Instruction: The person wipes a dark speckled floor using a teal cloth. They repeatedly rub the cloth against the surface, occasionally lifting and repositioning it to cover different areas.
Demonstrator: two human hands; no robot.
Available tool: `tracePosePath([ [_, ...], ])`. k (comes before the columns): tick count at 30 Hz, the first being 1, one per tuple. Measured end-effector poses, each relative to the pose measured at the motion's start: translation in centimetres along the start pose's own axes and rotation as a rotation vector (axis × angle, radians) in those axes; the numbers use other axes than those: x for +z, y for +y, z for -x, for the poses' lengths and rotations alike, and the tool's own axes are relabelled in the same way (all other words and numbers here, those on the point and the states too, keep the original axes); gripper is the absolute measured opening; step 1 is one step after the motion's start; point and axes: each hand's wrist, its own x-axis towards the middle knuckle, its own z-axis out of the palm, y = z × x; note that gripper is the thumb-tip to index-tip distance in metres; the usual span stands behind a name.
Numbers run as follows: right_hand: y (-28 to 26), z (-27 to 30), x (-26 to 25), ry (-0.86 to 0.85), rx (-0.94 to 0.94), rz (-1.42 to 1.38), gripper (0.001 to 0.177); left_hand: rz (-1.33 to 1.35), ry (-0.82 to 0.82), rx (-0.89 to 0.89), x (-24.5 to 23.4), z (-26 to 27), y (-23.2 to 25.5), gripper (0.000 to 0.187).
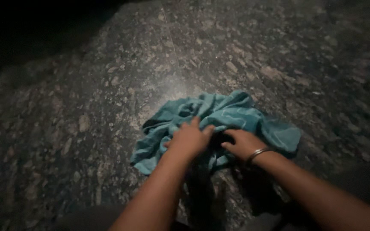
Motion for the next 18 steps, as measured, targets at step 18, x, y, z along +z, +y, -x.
tracePosePath([
  [18,9.6,-7.3,-7.6,0.450,0.575,0.099,0.086,-0.099,-0.259,0.423,7.7,-4.8,0.4,0.063],
])
